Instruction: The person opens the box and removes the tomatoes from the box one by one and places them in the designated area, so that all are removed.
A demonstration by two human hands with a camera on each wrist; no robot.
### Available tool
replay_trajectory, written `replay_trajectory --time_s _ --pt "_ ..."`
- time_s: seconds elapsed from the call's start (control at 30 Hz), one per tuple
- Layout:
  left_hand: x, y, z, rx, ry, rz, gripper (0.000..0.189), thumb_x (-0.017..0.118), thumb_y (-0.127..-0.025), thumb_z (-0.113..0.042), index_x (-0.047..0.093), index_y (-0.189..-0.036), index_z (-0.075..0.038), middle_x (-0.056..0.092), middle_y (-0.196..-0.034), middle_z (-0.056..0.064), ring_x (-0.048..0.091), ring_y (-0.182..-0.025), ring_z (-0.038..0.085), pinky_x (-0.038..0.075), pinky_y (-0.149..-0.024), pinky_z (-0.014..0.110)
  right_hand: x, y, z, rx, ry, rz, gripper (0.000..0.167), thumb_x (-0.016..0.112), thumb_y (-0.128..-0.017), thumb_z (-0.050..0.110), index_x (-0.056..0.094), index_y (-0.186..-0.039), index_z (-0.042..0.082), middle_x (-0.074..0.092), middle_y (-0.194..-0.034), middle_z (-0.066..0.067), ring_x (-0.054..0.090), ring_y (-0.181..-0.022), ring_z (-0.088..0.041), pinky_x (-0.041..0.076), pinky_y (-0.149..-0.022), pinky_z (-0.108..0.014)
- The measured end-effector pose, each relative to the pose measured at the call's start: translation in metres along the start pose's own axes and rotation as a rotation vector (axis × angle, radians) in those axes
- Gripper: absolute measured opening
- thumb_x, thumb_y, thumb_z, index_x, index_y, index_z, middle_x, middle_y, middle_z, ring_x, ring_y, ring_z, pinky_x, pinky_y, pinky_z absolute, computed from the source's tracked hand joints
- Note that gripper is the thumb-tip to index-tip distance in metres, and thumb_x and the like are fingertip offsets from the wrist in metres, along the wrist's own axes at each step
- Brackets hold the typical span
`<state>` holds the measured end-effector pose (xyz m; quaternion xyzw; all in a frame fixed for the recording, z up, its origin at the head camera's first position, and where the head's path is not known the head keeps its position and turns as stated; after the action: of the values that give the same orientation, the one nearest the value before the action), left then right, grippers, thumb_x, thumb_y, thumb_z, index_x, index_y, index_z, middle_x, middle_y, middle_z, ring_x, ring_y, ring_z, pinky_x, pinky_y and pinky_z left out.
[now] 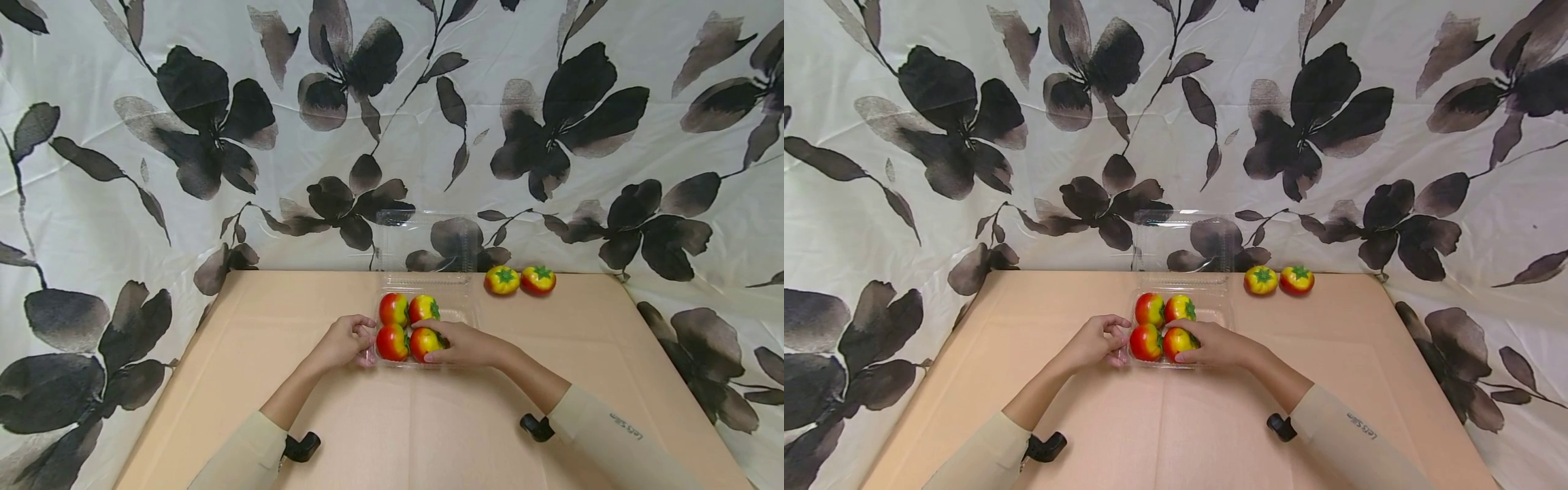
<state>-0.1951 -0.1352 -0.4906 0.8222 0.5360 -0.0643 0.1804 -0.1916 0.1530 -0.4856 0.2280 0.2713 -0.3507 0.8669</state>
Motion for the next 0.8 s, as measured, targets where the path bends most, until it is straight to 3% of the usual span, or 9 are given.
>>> replay_trajectory --time_s 0.17,0.8 --pt "0.000 -0.001 0.000 0.001 -0.005 -0.005 0.031 0.060 -0.095 0.010 0.060 -0.126 0.011 0.062 -0.082 0.012 0.070 -0.059 0.017 0.066 -0.061 0.047 -0.002 0.000 -0.001 -0.018 0.016 -0.001 0.064 0.072 -0.097 0.037 0.045 -0.153 0.020 0.060 -0.136 -0.005 0.057 -0.121 -0.023 0.053 -0.108 -0.047" --pt "0.000 0.000 -0.001 -0.011 0.012 -0.003 0.032 0.061 -0.096 0.009 0.059 -0.128 0.011 0.061 -0.084 0.012 0.071 -0.060 0.018 0.066 -0.058 0.039 -0.011 0.008 0.003 -0.019 -0.002 -0.038 0.064 0.078 -0.092 0.036 0.051 -0.149 0.022 0.057 -0.142 0.000 0.055 -0.126 -0.023 0.054 -0.109 -0.046"
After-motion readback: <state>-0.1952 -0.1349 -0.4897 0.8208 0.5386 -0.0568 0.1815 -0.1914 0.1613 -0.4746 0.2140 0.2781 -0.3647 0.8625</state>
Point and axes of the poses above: each hand's wrist, its own y-axis away from the middle knuckle, its own x-axis out of the palm, z = x × y, the point moved 1 cm from there along -y, towards the middle knuckle
